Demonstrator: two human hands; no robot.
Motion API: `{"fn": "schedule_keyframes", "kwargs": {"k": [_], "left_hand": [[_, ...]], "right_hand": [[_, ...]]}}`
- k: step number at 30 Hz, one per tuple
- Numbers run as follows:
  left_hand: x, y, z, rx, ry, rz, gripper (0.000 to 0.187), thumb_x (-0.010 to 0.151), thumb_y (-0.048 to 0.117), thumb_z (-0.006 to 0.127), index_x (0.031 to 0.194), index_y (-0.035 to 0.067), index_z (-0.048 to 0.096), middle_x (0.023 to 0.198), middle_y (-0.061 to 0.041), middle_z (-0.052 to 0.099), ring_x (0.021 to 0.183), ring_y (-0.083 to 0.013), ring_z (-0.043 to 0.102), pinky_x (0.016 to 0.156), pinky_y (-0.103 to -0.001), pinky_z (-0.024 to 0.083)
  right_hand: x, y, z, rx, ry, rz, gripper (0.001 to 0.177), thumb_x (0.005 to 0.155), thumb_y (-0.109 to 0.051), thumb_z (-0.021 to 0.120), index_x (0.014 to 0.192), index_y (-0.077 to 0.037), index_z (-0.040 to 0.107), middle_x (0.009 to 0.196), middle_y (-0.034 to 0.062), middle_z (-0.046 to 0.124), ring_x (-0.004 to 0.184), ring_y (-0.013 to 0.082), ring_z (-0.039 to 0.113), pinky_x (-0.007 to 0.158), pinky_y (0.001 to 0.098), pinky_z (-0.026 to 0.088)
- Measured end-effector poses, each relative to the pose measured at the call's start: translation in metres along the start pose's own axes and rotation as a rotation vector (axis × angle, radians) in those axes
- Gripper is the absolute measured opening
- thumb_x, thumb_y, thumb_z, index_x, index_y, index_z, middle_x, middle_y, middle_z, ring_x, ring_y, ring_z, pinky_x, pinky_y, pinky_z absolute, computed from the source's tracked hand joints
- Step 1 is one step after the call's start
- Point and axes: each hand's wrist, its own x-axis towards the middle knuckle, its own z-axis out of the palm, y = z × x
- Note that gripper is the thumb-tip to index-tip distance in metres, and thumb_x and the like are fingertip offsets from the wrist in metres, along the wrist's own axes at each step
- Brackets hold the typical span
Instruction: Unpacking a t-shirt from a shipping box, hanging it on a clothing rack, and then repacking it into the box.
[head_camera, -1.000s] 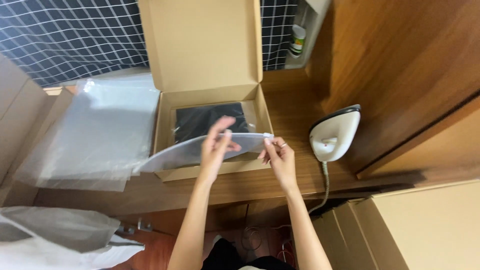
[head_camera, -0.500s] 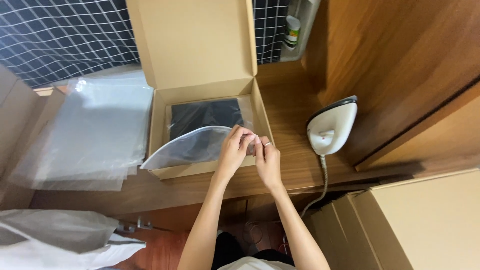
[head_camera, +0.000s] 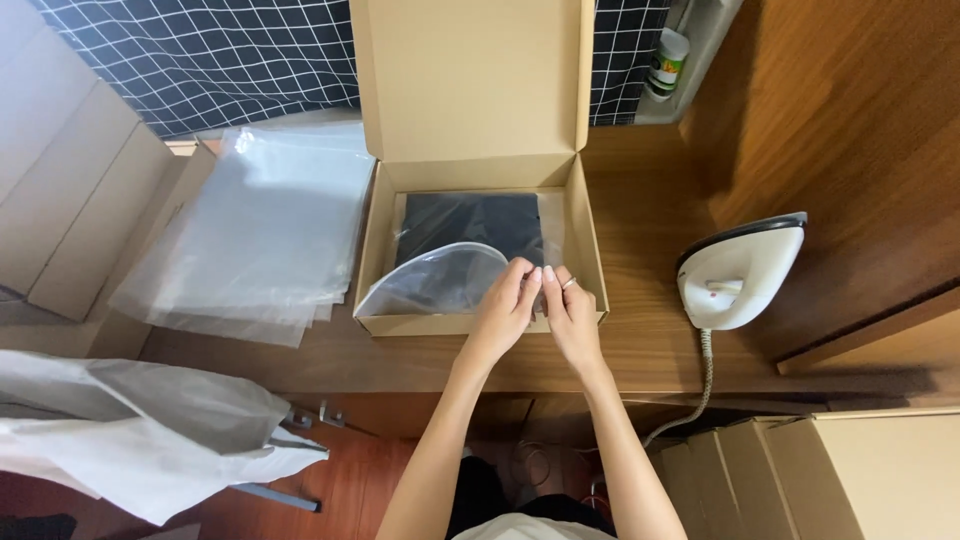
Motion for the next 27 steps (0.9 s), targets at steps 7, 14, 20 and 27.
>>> {"fn": "schedule_keyframes", "kwargs": {"k": [7, 14, 20, 27], "left_hand": [[0.002, -0.002, 0.003, 0.086, -0.101, -0.016, 0.028, 0.095, 0.033, 0.032, 0.086, 0.01, 0.044, 0.063, -0.012, 0.052, 0.058, -0.0296, 0.061, 0.056, -0.039, 0.049], [-0.005, -0.041, -0.048, 0.097, 0.077, -0.269, 0.024, 0.093, 0.027, 0.039, 0.094, 0.005, 0.049, 0.052, -0.009, 0.053, 0.051, -0.0254, 0.059, 0.051, -0.036, 0.048], [-0.026, -0.06, -0.141, 0.281, 0.228, -0.344, 0.025, 0.096, 0.024, 0.034, 0.094, 0.003, 0.048, 0.053, -0.008, 0.056, 0.051, -0.0231, 0.059, 0.051, -0.035, 0.047], [-0.028, -0.062, -0.159, 0.135, 0.298, -0.277, 0.018, 0.096, 0.016, 0.032, 0.098, 0.0, 0.038, 0.061, -0.017, 0.058, 0.056, -0.0252, 0.061, 0.051, -0.033, 0.05]], "right_hand": [[-0.005, 0.007, -0.001, -0.021, 0.157, 0.052, 0.033, 0.092, -0.018, 0.047, 0.061, -0.01, 0.052, 0.043, 0.0036, 0.045, 0.047, 0.0103, 0.039, 0.048, 0.0255, 0.039], [0.001, 0.036, -0.014, 0.066, 0.347, 0.094, 0.035, 0.095, -0.023, 0.044, 0.062, -0.013, 0.049, 0.049, -0.0028, 0.042, 0.052, 0.0078, 0.037, 0.05, 0.0217, 0.035], [0.014, 0.05, -0.019, 0.178, 0.438, 0.167, 0.035, 0.096, -0.024, 0.042, 0.063, -0.015, 0.046, 0.047, -0.0051, 0.038, 0.045, 0.0044, 0.036, 0.045, 0.0164, 0.031], [0.025, 0.054, -0.017, 0.229, 0.515, 0.212, 0.033, 0.096, -0.027, 0.044, 0.066, -0.013, 0.05, 0.044, 0.0006, 0.044, 0.04, 0.0085, 0.048, 0.038, 0.0162, 0.037]]}}
